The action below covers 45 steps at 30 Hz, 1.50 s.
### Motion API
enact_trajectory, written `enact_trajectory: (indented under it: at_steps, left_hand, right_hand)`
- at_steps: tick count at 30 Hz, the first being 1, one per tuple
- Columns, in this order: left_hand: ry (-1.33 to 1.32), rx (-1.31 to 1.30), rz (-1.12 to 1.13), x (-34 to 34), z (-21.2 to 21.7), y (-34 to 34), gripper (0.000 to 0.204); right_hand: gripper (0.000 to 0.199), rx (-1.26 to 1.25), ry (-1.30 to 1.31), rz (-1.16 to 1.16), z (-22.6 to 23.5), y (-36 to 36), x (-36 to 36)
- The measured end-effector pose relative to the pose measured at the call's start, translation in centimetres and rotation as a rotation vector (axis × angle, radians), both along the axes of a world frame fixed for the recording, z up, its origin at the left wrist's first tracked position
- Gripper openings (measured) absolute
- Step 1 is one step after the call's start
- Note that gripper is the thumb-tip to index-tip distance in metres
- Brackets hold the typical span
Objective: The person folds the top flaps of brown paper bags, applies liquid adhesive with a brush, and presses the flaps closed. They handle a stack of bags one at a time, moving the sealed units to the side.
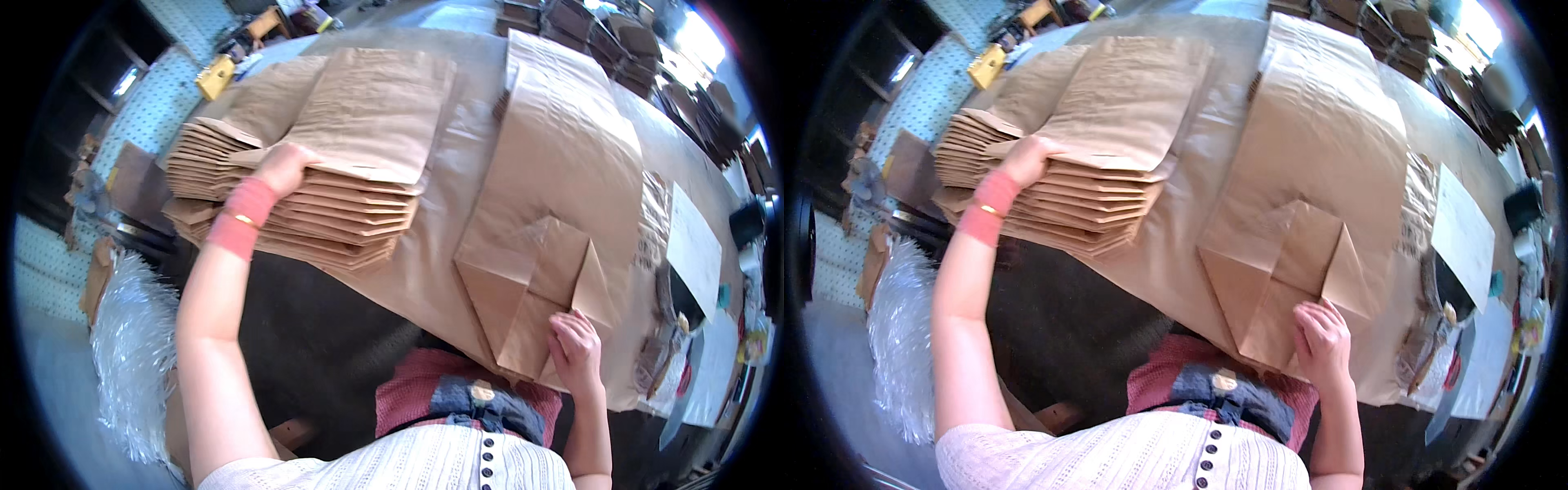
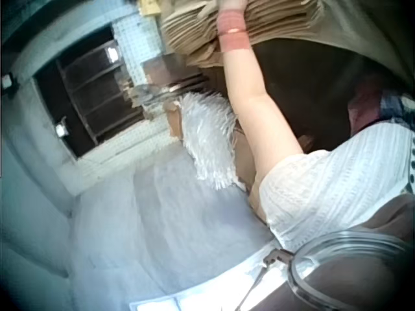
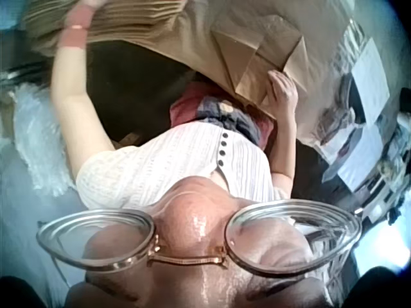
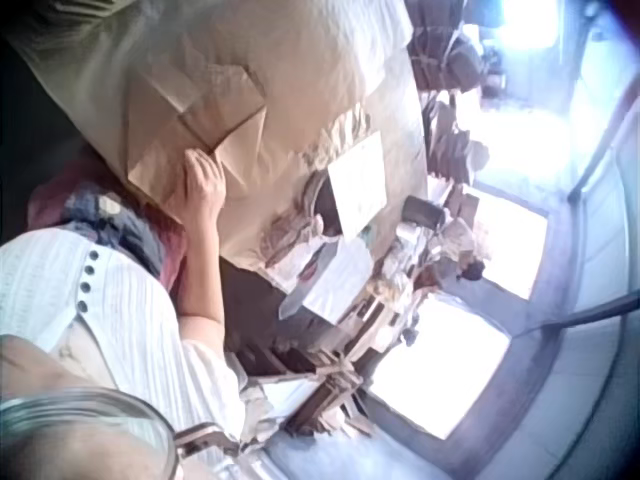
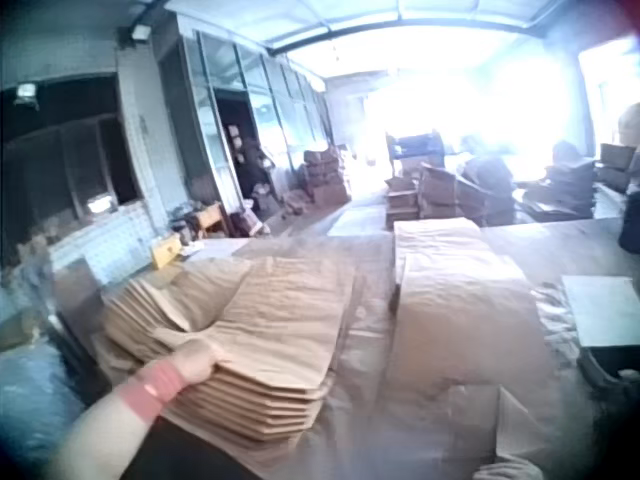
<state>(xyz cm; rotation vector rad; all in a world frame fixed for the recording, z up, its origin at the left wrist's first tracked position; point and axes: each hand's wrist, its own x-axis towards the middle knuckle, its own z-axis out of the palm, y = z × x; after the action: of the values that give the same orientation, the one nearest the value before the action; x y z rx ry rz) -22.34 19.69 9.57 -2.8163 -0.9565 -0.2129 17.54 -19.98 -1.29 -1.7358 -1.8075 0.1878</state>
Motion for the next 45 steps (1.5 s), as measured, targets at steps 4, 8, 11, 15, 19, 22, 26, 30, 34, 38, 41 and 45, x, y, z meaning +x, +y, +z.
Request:
enact_trajectory:
  at_steps: [4,8,11,15,19,22,26,30,34,38,41,45]
  left_hand:
    - [0.267,0.165,0.415,4.3,1.6,-6.2,0.033]
    - [-0.225,0.036,-0.163,12.2,-0.8,-17.7,0.019]
    - [-0.235,-0.205,-0.231,18.1,-10.3,-19.5,0.023]
    - [-0.364,-0.473,-0.090,26.5,-15.7,-16.0,0.049]
    - [-0.014,-0.771,-0.022,27.7,-12.8,-12.0,0.036]
    - [0.096,-0.600,-0.237,25.7,-13.0,-11.1,0.012]
    - [0.277,-0.020,-0.212,25.2,-13.3,-16.4,0.009]
    - [0.149,0.149,-0.187,24.5,-14.9,-20.2,0.051]
    - [0.067,-0.438,-0.371,25.5,-15.8,-24.5,0.091]
    - [-0.010,-0.441,-0.169,22.1,-16.4,-21.8,0.111]
    - [-0.011,-0.407,-0.189,20.1,-16.6,-20.0,0.110]
    - [-0.326,-0.806,-0.290,21.2,-15.3,-17.4,0.075]
  right_hand:
    - [0.028,-0.145,0.071,-0.220,0.0,-1.2,1.4]
    - [0.026,-0.261,0.016,-0.345,-0.8,-1.0,7.0]
    - [0.029,-0.162,-0.124,-0.392,-2.9,1.0,9.1]
    - [0.034,-0.205,-0.073,-0.379,-4.5,5.1,9.7]
    - [0.032,-0.536,0.165,-0.268,-2.2,7.5,11.1]
    - [0.020,-0.633,0.018,-0.041,-1.8,5.8,13.5]
    - [0.015,-0.323,-0.577,0.111,-1.8,4.6,11.3]
    - [0.052,-0.230,-0.525,-0.066,-3.3,2.3,8.1]
    - [0.079,-0.160,-0.118,0.099,-4.9,4.3,1.5]
    - [0.097,-0.309,-0.165,-0.142,-4.2,1.3,4.0]
    - [0.101,-0.306,-0.199,-0.181,-4.8,-0.2,5.6]
    - [0.049,-0.175,0.403,-0.135,-5.1,2.1,9.0]
